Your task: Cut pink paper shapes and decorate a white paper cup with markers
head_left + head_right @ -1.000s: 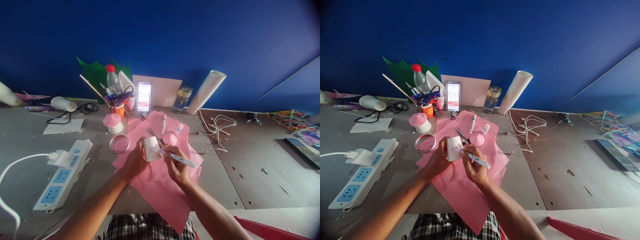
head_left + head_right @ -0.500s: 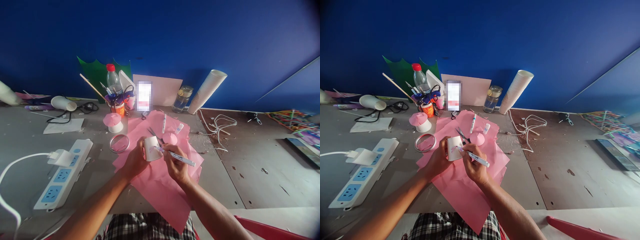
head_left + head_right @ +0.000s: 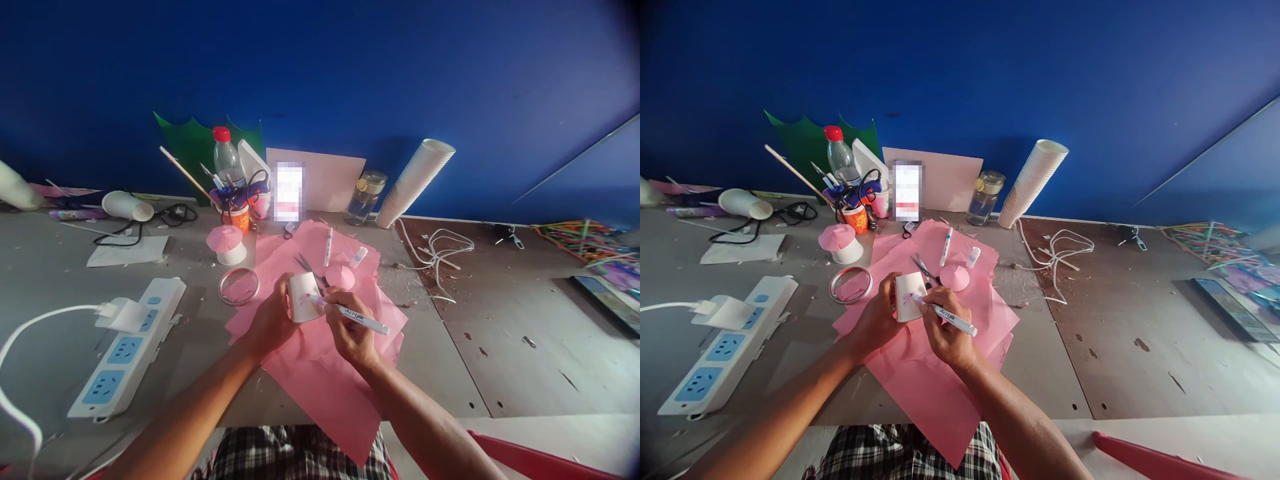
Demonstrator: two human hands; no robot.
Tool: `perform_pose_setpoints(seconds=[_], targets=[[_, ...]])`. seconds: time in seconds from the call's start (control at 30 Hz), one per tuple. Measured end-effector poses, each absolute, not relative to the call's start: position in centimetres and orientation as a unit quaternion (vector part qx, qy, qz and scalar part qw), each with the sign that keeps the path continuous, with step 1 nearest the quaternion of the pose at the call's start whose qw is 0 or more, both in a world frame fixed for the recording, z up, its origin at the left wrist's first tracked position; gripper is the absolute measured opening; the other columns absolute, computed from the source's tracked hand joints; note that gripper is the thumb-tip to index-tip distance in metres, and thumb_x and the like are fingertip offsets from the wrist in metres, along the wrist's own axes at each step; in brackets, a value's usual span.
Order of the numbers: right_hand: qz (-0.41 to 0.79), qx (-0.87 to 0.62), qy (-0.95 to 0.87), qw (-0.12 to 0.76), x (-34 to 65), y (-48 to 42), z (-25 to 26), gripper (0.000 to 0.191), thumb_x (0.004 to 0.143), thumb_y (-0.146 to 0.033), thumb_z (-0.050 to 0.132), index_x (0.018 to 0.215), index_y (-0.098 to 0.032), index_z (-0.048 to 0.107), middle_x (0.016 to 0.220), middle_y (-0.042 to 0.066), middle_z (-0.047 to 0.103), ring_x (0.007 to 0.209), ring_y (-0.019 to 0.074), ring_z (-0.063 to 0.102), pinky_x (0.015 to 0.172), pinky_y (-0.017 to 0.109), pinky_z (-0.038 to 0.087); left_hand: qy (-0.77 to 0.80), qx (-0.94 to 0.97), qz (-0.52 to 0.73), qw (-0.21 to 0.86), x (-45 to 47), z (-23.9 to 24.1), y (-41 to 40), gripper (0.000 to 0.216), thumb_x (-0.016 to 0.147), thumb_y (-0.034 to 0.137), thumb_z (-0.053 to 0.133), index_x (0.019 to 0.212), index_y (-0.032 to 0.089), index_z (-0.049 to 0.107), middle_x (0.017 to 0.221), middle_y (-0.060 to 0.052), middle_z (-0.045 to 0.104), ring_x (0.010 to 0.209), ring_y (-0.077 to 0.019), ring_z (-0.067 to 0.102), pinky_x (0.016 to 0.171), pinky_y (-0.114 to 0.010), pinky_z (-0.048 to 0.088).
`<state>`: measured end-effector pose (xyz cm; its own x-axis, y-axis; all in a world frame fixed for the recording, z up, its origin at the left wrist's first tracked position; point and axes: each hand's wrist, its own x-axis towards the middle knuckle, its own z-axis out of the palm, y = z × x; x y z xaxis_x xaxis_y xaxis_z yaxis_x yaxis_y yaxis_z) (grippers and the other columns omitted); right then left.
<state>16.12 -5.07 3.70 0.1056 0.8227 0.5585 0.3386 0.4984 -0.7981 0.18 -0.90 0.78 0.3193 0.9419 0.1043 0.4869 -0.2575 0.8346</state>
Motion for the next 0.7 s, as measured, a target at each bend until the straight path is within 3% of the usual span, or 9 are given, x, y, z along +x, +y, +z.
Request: perform_pose_setpoints(seconds=[0.27,0.7], targets=[[0.217,-0.447,-0.641,0.585,16.19,-5.29,3.74,0.008,0.086,-0.018,0.051,0.087,-0.021,0.058,0.076,0.004,0.061,0.072,0.0161,0.061,0.057,0.026,0.047,0.494,0.731,0.308,0.354,0.18,1.14,-1.02,0.062,0.075,0.033,0.062,0.127,0.022,0.03,0.098,-0.006,0.064,0.077,-0.0195,0.064,0.057,-0.027,0.047],[0.194,-0.423,-0.675,0.573,16.14,-5.19,3.61,0.011,0.085,-0.015,0.051,0.088,-0.021,0.059,0.078,0.005,0.063,0.085,0.0198,0.063,0.069,0.032,0.051,0.502,0.725,0.304,0.36,0.22,1.06,-1.0,0.061,0.075,0.031,0.061,0.127,0.022,0.03,0.1,-0.007,0.064,0.077,-0.02,0.064,0.058,-0.028,0.048]])
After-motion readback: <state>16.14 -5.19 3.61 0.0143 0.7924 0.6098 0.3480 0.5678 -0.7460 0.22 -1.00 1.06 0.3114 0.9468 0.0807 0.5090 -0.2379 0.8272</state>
